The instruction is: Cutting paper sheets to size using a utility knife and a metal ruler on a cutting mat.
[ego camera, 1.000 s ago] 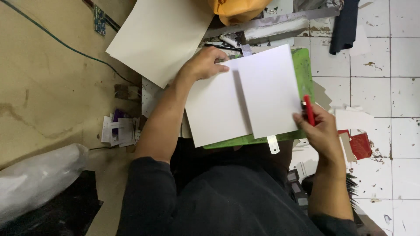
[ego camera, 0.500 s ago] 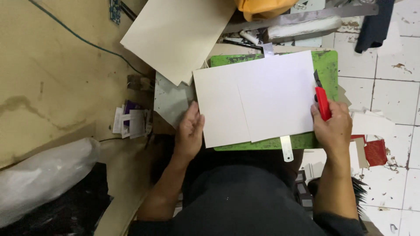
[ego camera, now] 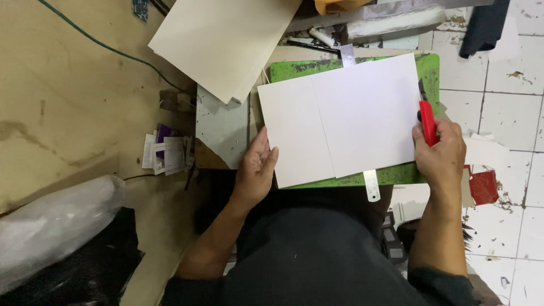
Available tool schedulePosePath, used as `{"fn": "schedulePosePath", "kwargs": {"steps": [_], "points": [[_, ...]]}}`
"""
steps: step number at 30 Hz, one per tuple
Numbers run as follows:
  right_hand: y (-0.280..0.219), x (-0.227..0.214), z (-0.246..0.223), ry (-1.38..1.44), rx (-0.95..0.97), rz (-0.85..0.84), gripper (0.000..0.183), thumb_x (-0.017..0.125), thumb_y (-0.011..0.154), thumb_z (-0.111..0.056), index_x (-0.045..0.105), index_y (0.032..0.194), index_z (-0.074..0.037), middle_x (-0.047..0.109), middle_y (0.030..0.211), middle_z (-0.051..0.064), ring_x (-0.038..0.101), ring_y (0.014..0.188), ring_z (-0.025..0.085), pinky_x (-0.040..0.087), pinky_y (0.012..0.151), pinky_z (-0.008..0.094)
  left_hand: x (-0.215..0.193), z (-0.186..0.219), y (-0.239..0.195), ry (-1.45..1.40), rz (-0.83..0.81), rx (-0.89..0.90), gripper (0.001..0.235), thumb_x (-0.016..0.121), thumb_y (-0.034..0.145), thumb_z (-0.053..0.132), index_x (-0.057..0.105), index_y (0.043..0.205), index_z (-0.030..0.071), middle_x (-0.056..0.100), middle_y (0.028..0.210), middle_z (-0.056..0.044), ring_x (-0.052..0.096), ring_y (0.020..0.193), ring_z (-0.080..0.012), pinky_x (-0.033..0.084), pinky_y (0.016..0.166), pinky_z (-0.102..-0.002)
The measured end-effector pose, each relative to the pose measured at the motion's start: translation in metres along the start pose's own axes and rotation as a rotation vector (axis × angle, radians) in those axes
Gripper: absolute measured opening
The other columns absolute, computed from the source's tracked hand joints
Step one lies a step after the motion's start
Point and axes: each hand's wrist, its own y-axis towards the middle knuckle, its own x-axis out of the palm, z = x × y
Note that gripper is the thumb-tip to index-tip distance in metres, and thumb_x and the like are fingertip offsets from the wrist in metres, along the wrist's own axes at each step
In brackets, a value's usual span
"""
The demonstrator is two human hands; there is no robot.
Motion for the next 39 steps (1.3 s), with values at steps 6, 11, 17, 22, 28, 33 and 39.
{"fn": "schedulePosePath", "kwargs": {"steps": [6, 11, 17, 22, 28, 33, 39], "points": [[-0.003, 0.005, 0.022, -0.062, -0.092, 0.132, 0.038, 0.076, 0.103, -0.018, 0.068, 0.136, -0.001, 0.056, 0.115, 0.022, 0.061, 0.098, 0.038, 0.049, 0.09, 0.047, -0.009, 0.022, 0.008, 0.015, -0.018, 0.075, 0.06, 0.051, 0.103, 0.007, 0.023, 0.155, -0.006, 0.028, 0.162, -0.029, 0.031, 0.152, -0.0369, 0.029, 0.125, -0.041], [-0.015, -0.024, -0.004, 0.087, -0.207, 0.022, 0.042, 0.081, 0.098, -0.011, 0.067, 0.135, 0.003, 0.054, 0.119, 0.019, 0.062, 0.104, 0.031, 0.053, 0.092, 0.038, -0.009, 0.044, 0.018, 0.396, 0.046, 0.115, 0.063, 0.058, 0.104, 0.022, 0.027, 0.156, 0.002, 0.034, 0.161, -0.022, 0.037, 0.15, -0.0328, 0.035, 0.121, -0.041], [-0.029, -0.017, 0.041, -0.038, -0.624, -0.019, 0.06, 0.092, 0.083, -0.03, 0.068, 0.128, 0.002, 0.063, 0.122, 0.018, 0.065, 0.102, 0.031, 0.056, 0.078, 0.042, 0.033, 0.057, 0.103, 0.915, -0.094, 0.545, 0.046, 0.063, 0.106, 0.013, 0.046, 0.146, -0.003, 0.054, 0.149, -0.022, 0.054, 0.139, -0.036, 0.049, 0.115, -0.044], [-0.027, -0.013, 0.031, -0.026, -0.786, 0.009, 0.048, 0.09, 0.089, -0.03, 0.066, 0.115, 0.003, 0.071, 0.114, 0.016, 0.07, 0.104, 0.029, 0.057, 0.078, 0.038, 0.09, 0.026, 0.177, 1.061, -0.294, 0.664, 0.05, 0.067, 0.102, 0.005, 0.045, 0.145, -0.007, 0.055, 0.146, -0.027, 0.053, 0.138, -0.0387, 0.043, 0.119, -0.046], [-0.024, -0.01, 0.037, 0.069, -0.84, -0.039, 0.038, 0.082, 0.094, -0.024, 0.062, 0.111, 0.004, 0.074, 0.112, 0.019, 0.074, 0.101, 0.031, 0.059, 0.084, 0.039, 0.113, 0.017, 0.193, 1.023, -0.258, 0.75, 0.042, 0.07, 0.098, 0.011, 0.055, 0.135, -0.004, 0.07, 0.121, -0.016, 0.061, 0.11, -0.0329, 0.051, 0.099, -0.046], [-0.028, -0.001, 0.054, 0.039, -0.904, -0.031, 0.02, 0.073, 0.095, -0.004, 0.064, 0.111, 0.004, 0.075, 0.119, 0.022, 0.076, 0.104, 0.033, 0.062, 0.085, 0.043, 0.114, 0.021, 0.187, 0.935, -0.208, 0.761, 0.032, 0.077, 0.093, 0.012, 0.06, 0.119, 0.006, 0.071, 0.101, -0.008, 0.063, 0.095, -0.025, 0.051, 0.089, -0.04], [-0.029, -0.006, 0.046, 0.062, -0.873, -0.07, 0.024, 0.067, 0.102, -0.02, 0.064, 0.111, 0.002, 0.074, 0.119, 0.021, 0.075, 0.105, 0.033, 0.06, 0.086, 0.042, 0.112, 0.015, 0.188, 0.95, -0.19, 0.746, 0.035, 0.074, 0.096, 0.018, 0.059, 0.126, 0.006, 0.072, 0.107, -0.006, 0.067, 0.102, -0.0217, 0.056, 0.094, -0.036]]}}
